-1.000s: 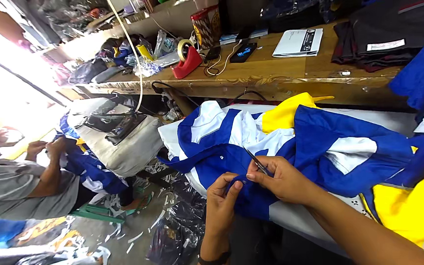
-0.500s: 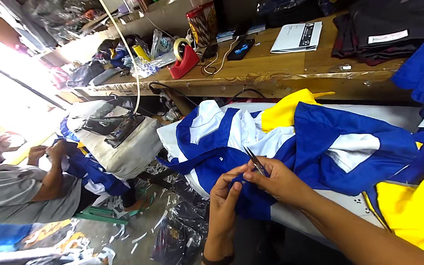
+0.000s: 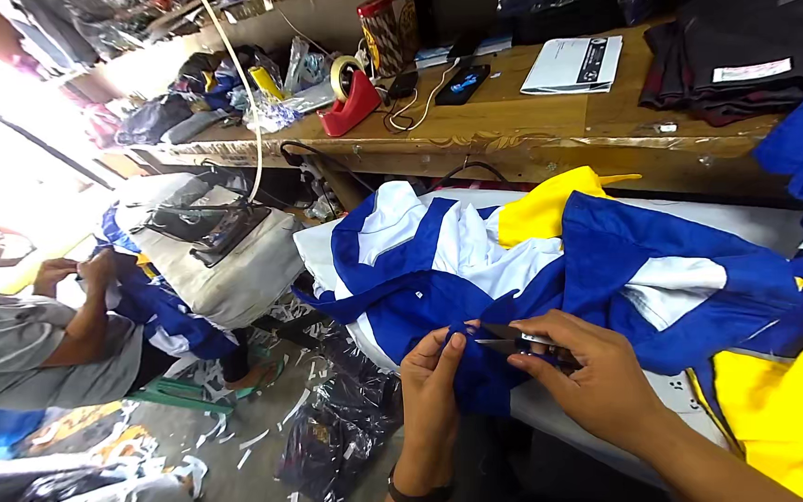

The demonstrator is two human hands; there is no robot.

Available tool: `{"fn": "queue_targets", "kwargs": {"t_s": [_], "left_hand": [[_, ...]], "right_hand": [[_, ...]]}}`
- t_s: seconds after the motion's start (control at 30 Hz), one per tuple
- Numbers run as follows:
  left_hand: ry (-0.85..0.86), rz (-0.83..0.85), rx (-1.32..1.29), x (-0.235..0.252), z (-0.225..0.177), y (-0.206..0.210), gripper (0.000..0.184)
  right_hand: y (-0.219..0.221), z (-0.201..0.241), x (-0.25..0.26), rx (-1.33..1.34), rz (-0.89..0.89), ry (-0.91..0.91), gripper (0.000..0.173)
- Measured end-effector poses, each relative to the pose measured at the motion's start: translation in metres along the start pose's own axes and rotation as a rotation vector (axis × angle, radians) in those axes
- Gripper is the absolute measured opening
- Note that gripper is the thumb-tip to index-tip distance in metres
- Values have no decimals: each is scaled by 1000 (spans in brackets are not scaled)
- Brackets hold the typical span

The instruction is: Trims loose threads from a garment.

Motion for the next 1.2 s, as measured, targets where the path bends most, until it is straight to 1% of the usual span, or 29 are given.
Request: {"fn": "queue_targets", "kwargs": {"t_s": [0.1,0.33,0.57,0.7,1.1,1.2], "left_hand": [[-9,-5,15,-2,2,1,18],[2,5,-18,-4,2,1,16],[58,29,9,-6,5,1,14],[97,58,47,-8,6,2,15],[103,21,58,-13,13,-1,14],[96,13,72,-13,13,-1,15]], "right_hand": [[1,-1,-2,48,-22,-1,35],[5,-1,-6,56,-36,20,33],[5,-2,-6,40,-42,-18,33],[6,-3,-4,135,3,31,30],[9,-10,-5,190,70,114,29],[13,-12,-3,295,86,152,24]]}}
Point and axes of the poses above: each hand's wrist, its own x-axis towards the middle knuckle, its own y-axis out of the palm, z = x × y, the point moved 4 cm from there along x, towards the middle knuckle, and after that the axes turned 6 degrees about y, right-handed, at the moved point
